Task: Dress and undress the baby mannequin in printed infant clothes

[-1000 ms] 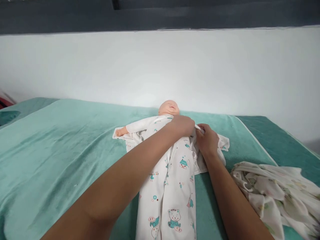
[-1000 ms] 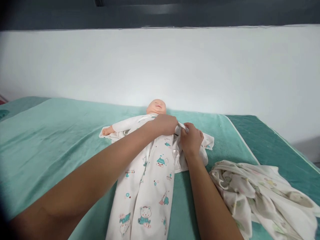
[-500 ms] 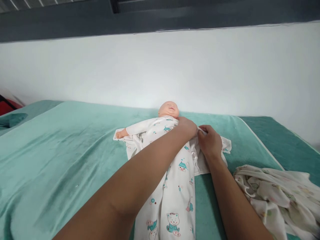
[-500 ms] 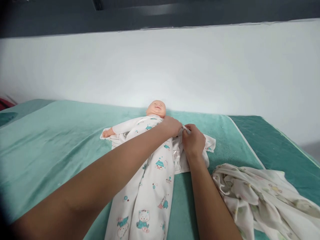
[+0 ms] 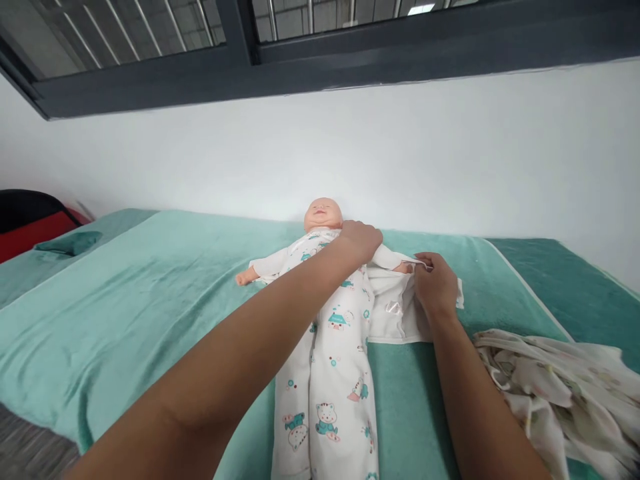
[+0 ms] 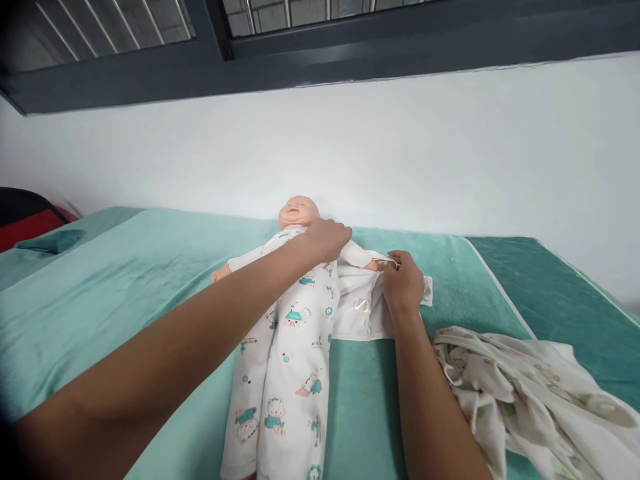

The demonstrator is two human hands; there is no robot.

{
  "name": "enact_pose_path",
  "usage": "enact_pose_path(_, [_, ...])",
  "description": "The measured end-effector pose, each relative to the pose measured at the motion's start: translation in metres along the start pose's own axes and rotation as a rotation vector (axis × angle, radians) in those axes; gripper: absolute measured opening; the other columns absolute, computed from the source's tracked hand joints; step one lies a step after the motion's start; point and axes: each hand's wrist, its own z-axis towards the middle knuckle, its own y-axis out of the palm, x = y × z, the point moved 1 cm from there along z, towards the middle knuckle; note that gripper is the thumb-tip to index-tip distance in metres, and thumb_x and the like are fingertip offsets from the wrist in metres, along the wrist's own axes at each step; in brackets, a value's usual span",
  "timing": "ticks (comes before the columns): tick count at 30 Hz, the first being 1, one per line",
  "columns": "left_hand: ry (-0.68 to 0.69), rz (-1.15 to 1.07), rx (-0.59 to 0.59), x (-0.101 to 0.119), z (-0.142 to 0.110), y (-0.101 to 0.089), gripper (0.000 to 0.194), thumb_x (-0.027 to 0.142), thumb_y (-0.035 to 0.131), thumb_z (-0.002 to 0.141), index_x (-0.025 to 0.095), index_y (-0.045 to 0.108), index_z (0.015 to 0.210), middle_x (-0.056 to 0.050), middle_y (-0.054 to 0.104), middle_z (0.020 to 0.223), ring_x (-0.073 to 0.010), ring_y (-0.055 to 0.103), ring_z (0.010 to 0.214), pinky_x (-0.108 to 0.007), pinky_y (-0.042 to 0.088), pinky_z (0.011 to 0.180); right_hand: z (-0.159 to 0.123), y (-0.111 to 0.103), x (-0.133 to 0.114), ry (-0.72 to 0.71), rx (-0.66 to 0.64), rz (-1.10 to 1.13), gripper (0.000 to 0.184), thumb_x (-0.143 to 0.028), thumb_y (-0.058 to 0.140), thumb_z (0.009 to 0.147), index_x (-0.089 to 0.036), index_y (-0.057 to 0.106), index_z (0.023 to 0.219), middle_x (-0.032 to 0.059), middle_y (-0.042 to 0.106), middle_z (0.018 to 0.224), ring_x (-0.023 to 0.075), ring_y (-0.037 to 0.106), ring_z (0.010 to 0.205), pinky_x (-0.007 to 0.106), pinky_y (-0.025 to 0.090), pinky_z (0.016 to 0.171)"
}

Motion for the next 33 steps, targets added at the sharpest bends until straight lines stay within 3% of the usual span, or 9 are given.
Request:
enact_pose_path(9, [-0.022, 0.072, -0.006, -0.009, -0.013, -0.003, 0.054, 0.005, 0.069, 0.074, 0.013, 0.06, 0.127, -0.018, 0.066, 0.13, -0.0313, 0.062, 0.117, -0.038, 0.05, 0.084, 0.008, 0.0, 0.012, 0.15, -0.038, 0.434, 0.032, -0.022, 0.062, 0.064, -0.019, 0.072, 0.094, 0.0077, 0.077, 0.1, 0.0205, 0.068, 0.081, 0.03, 0.049, 0.071])
enact_pose_path(16, [-0.022, 0.081, -0.004, -0.013, -0.013, -0.002, 0.05, 0.006, 0.066, 0.077, 0.012, 0.059, 0.126, -0.018, 0.066, 0.129, -0.0312, 0.063, 0.114, -0.036, 0.05, 0.079, 0.007, 0.0, 0.014, 0.161, -0.068, 0.546, 0.025, -0.019, 0.067, 0.06, -0.019, 0.074, 0.084, 0.0047, 0.077, 0.09, 0.0174, 0.066, 0.074, 0.027, 0.048, 0.064])
enact_pose_path(24, [-0.006, 0.046, -0.012, -0.006, -0.005, 0.016, 0.052, 0.007, 0.068, 0.076, 0.015, 0.058, 0.126, -0.017, 0.066, 0.128, -0.0313, 0.062, 0.115, -0.038, 0.051, 0.082, 0.006, -0.003, 0.01, 0.349, -0.108, 0.916, 0.03, -0.005, 0.071, 0.054, -0.02, 0.071, 0.08, 0.004, 0.076, 0.098, 0.0139, 0.068, 0.073, 0.022, 0.053, 0.058])
enact_pose_path(28, [0.011, 0.004, -0.014, 0.0, -0.002, 0.026, 0.047, 0.009, 0.065, 0.079, 0.015, 0.058, 0.125, -0.016, 0.067, 0.125, -0.0312, 0.062, 0.115, -0.04, 0.05, 0.086, 0.009, -0.005, 0.007, 0.496, -0.115, 1.023, 0.024, -0.001, 0.068, 0.06, -0.02, 0.066, 0.076, 0.004, 0.076, 0.094, 0.0115, 0.067, 0.07, 0.018, 0.054, 0.053])
enact_pose_path(33, [0.056, -0.026, -0.023, 0.009, 0.001, 0.033, 0.038, 0.011, 0.055, 0.086, 0.014, 0.058, 0.124, -0.016, 0.067, 0.123, -0.031, 0.064, 0.114, -0.042, 0.05, 0.088, 0.008, -0.003, -0.001, 0.564, -0.089, 1.11, 0.017, -0.004, 0.069, 0.066, -0.018, 0.067, 0.077, 0.0053, 0.075, 0.09, 0.016, 0.072, 0.083, 0.022, 0.061, 0.062])
